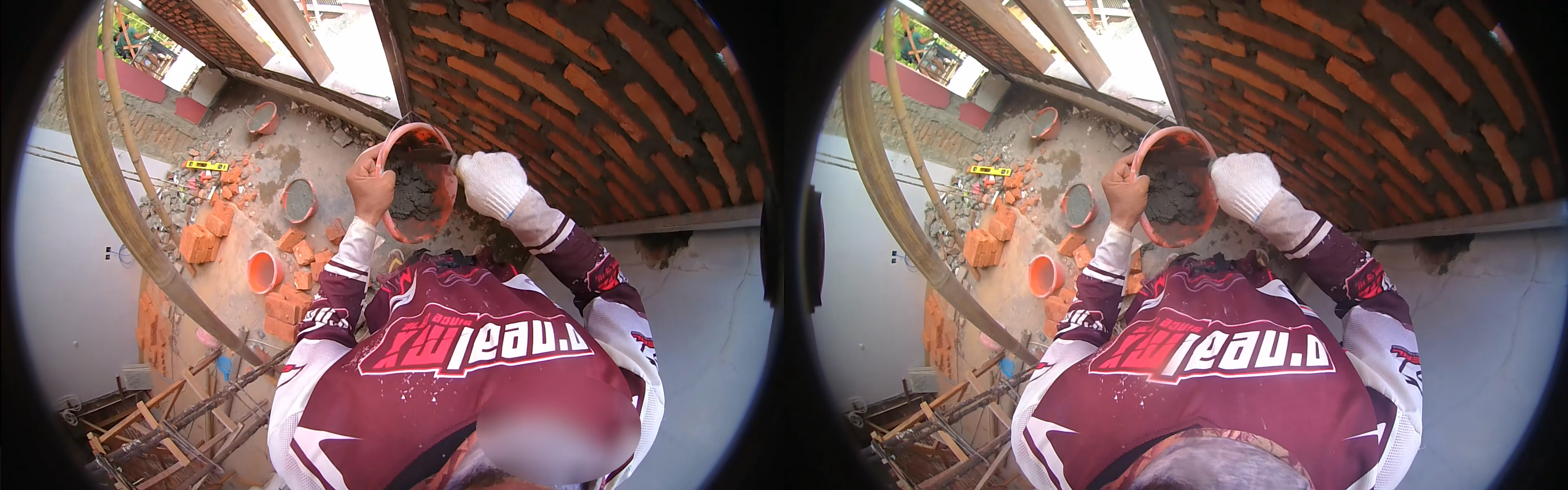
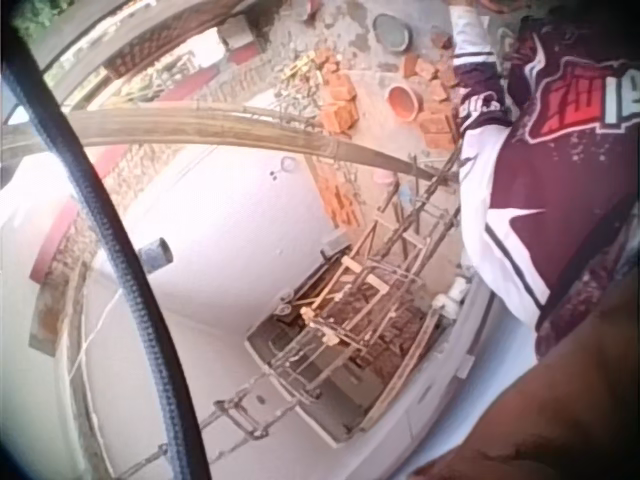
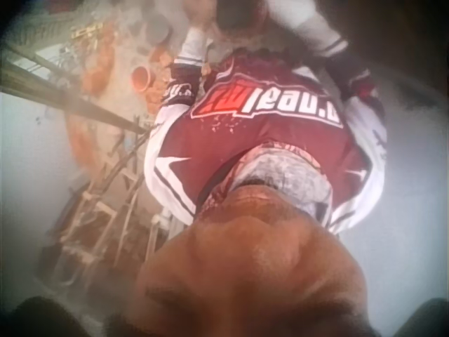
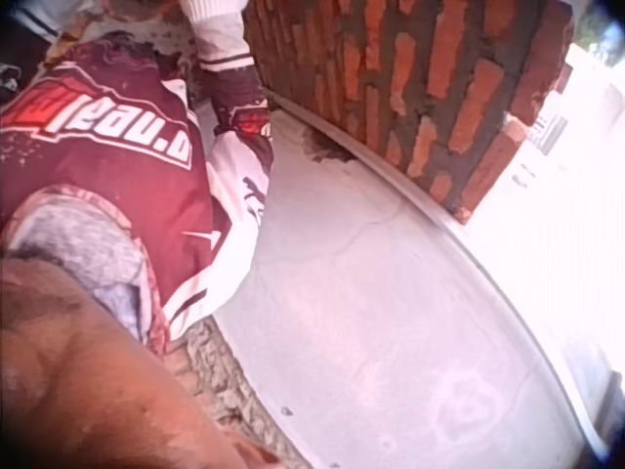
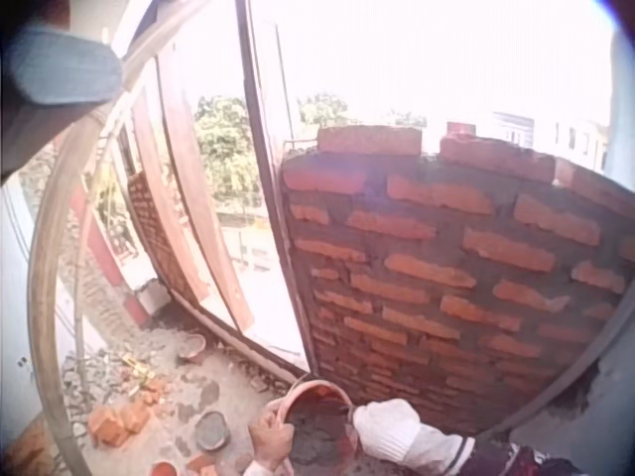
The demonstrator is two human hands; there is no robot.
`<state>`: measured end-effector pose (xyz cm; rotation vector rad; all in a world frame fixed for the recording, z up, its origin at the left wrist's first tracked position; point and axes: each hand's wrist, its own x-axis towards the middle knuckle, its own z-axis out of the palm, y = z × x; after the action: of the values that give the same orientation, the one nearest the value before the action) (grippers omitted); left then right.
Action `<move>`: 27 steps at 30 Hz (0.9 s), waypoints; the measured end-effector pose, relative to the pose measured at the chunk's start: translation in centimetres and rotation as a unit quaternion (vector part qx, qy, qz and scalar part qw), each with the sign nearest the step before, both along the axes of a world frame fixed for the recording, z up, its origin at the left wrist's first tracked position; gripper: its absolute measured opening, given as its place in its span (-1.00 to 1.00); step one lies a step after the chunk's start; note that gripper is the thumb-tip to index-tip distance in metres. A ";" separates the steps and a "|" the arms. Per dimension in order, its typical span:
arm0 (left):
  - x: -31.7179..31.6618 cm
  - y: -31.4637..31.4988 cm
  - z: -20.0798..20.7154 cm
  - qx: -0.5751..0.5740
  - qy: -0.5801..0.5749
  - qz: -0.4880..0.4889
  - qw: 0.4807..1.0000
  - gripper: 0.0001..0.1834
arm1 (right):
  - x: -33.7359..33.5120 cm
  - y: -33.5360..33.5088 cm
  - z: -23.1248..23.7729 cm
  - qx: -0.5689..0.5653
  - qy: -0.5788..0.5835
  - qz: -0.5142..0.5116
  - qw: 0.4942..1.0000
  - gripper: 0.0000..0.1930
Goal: The person lays bricks on a partially built wall using a trowel to apply mortar. They pick up bricks, apply mortar to the joints, and press the bricks into place, continuing the wall construction.
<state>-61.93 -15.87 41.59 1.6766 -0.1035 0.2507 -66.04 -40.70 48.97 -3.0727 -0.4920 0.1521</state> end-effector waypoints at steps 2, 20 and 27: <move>-0.1 -0.8 0.3 0.017 0.001 -0.010 1.000 -0.52 | 0.7 -0.2 -0.4 -0.041 0.083 -0.002 0.996 -0.77; -0.2 0.0 -0.3 -0.055 -0.001 0.018 0.998 -0.60 | -2.0 -0.3 0.2 0.054 -0.025 0.028 0.998 -0.79; -0.4 -1.2 0.9 0.005 -0.040 0.002 0.999 -0.57 | -0.2 0.4 -2.4 0.117 0.269 -0.016 0.956 -0.50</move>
<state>-62.35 -17.04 42.47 1.6772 -0.1603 0.3205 -66.24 -40.35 46.52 -2.6433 -0.3909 0.8324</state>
